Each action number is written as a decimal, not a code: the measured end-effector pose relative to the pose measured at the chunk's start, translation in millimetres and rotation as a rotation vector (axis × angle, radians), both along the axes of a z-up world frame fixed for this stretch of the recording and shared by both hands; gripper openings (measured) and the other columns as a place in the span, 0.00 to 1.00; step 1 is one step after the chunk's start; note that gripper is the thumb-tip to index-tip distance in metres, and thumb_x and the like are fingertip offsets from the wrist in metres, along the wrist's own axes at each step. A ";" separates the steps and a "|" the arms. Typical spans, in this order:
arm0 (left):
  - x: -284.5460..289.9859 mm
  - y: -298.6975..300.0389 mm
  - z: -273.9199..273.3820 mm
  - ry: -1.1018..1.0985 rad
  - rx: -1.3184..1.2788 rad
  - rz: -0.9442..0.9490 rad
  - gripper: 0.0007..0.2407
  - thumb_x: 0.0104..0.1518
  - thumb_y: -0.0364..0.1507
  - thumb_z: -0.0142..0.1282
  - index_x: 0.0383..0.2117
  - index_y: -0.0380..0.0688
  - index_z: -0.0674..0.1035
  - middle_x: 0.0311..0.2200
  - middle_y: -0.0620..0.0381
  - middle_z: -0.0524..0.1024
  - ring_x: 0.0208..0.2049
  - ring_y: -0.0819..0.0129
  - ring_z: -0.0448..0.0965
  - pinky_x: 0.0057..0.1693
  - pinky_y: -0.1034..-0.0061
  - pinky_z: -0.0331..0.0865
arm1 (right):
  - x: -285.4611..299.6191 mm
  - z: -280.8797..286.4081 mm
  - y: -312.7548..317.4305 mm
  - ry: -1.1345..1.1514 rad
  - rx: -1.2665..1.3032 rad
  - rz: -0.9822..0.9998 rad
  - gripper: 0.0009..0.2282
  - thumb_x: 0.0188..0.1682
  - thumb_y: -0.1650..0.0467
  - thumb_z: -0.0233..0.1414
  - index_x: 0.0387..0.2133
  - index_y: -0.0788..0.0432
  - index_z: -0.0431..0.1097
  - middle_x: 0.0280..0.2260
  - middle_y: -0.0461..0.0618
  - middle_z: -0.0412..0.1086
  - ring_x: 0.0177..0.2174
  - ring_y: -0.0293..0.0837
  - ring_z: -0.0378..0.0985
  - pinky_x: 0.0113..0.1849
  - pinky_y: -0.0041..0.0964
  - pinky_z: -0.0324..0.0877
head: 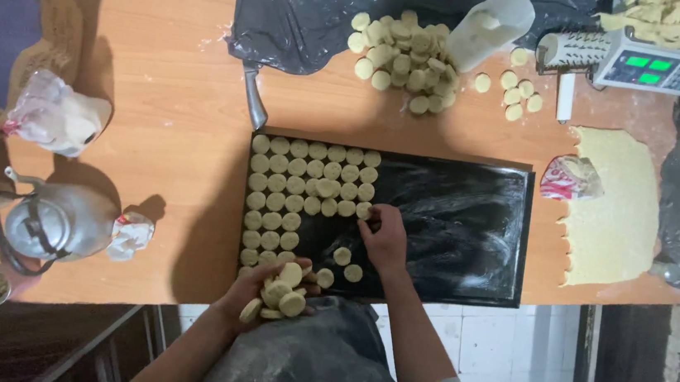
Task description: Arranging small circular dough pieces onto a baking tray and then weighing dough scraps.
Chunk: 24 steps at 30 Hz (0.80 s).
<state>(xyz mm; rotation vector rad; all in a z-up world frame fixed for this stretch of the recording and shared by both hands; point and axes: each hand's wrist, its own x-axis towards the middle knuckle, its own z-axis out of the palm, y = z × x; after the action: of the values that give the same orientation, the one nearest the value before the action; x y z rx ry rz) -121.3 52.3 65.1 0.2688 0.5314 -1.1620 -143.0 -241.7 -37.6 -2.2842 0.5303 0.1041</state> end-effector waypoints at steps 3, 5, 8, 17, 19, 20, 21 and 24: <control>1.2 11.7 4.5 -0.013 -0.022 0.015 0.20 0.63 0.39 0.48 0.56 0.38 0.71 0.51 0.39 0.76 0.53 0.47 0.78 0.56 0.47 0.77 | 1.6 -1.8 3.2 -0.054 -0.044 0.026 0.16 0.50 0.68 0.64 0.49 0.57 0.67 0.47 0.54 0.66 0.41 0.50 0.78 0.40 0.43 0.78; 1.8 16.4 -7.0 -0.022 -0.019 0.027 0.20 0.64 0.39 0.49 0.57 0.38 0.71 0.51 0.39 0.76 0.53 0.46 0.78 0.56 0.47 0.76 | 4.9 24.3 7.4 -0.065 -0.068 0.017 0.18 0.47 0.69 0.64 0.48 0.58 0.68 0.47 0.55 0.65 0.42 0.51 0.78 0.40 0.44 0.77; -11.8 26.4 -5.6 0.003 -0.023 0.063 0.20 0.64 0.38 0.49 0.57 0.38 0.71 0.50 0.40 0.76 0.53 0.47 0.78 0.56 0.47 0.76 | -21.2 51.0 21.4 0.055 -0.086 0.010 0.17 0.47 0.67 0.63 0.48 0.57 0.69 0.46 0.55 0.66 0.41 0.52 0.77 0.41 0.47 0.75; -13.9 35.5 -3.9 -0.060 -0.038 0.083 0.21 0.65 0.38 0.48 0.59 0.37 0.70 0.49 0.42 0.76 0.52 0.49 0.79 0.55 0.48 0.77 | -25.9 49.6 62.1 0.208 -0.121 0.183 0.14 0.49 0.62 0.63 0.40 0.58 0.71 0.39 0.52 0.73 0.41 0.53 0.79 0.41 0.46 0.75; -19.5 42.5 -1.5 -0.043 0.021 0.060 0.21 0.64 0.38 0.47 0.60 0.37 0.70 0.49 0.42 0.76 0.52 0.49 0.79 0.55 0.49 0.77 | -20.7 44.5 75.0 0.345 0.025 0.114 0.16 0.49 0.62 0.63 0.43 0.59 0.70 0.38 0.52 0.75 0.39 0.51 0.81 0.41 0.44 0.76; -18.0 45.1 4.2 -0.050 0.047 0.064 0.22 0.64 0.38 0.47 0.59 0.36 0.71 0.48 0.42 0.77 0.52 0.50 0.79 0.56 0.48 0.77 | -12.2 39.6 80.4 0.189 0.062 0.113 0.15 0.50 0.63 0.62 0.44 0.58 0.71 0.40 0.51 0.74 0.39 0.51 0.81 0.41 0.45 0.76; -16.6 47.6 9.8 -0.057 0.072 0.069 0.22 0.63 0.38 0.46 0.59 0.36 0.71 0.48 0.43 0.77 0.51 0.51 0.79 0.56 0.47 0.77 | -3.9 34.6 85.8 0.032 0.098 0.110 0.14 0.52 0.64 0.61 0.46 0.56 0.72 0.41 0.51 0.73 0.39 0.51 0.81 0.40 0.45 0.76; -20.1 61.2 6.0 -0.049 0.119 0.066 0.22 0.64 0.38 0.46 0.60 0.36 0.71 0.49 0.41 0.77 0.53 0.51 0.78 0.58 0.47 0.76 | 4.1 21.7 97.5 0.051 -0.021 0.211 0.13 0.50 0.68 0.61 0.45 0.59 0.70 0.49 0.54 0.68 0.42 0.56 0.77 0.40 0.48 0.75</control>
<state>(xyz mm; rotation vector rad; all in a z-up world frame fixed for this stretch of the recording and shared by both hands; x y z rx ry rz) -141.5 113.5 71.2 0.3783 0.5635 -1.0588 -139.0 -144.2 -15.9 -2.3573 0.3163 0.2626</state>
